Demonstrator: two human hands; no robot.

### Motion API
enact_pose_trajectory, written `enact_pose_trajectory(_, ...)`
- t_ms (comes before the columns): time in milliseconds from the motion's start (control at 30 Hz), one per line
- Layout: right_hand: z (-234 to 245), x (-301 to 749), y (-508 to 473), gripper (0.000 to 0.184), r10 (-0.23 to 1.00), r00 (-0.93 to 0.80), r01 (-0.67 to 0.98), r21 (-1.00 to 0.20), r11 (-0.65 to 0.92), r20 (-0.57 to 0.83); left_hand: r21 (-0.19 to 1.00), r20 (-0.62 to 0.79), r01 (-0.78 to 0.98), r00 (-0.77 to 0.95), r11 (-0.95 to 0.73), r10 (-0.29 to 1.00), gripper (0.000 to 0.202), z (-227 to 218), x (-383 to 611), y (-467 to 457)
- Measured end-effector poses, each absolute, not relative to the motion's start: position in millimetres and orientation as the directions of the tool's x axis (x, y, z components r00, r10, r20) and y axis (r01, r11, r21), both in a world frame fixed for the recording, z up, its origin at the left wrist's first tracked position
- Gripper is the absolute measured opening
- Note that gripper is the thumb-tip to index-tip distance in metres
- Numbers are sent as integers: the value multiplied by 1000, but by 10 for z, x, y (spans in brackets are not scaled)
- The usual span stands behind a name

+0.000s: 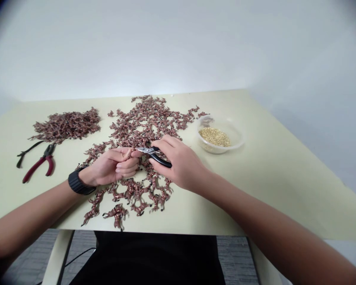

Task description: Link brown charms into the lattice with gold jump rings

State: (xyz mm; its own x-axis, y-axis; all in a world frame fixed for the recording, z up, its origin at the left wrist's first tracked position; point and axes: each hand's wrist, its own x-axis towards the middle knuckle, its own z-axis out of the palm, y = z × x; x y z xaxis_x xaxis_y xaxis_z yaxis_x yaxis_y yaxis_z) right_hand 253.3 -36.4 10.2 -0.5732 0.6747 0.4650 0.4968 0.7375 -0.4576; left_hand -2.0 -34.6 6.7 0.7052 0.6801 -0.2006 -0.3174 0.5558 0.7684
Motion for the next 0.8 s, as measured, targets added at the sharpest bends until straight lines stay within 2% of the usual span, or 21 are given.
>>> enact_pose_trajectory(67, 85, 2530, -363, 30, 655, -571, 515, -405, 755, 495, 751, -203, -331, 708, 572, 676, 8, 71, -25, -344)
enact_pose_trajectory(233, 49, 2530, -358, 30, 566, -606, 578, -179, 796, 559, 726, -197, -355, 713, 589, 673, 8, 77, -32, -349)
enact_pose_trajectory(333, 54, 2542, -355, 29, 539, -626, 594, -104, 798, 563, 717, -197, -360, 717, 597, 669, 8, 71, -35, -346)
enact_pose_trajectory(800, 71, 2585, -326, 32, 486, -660, 610, 31, 792, 572, 714, -209, -356, 713, 603, 669, 6, 72, -24, -346)
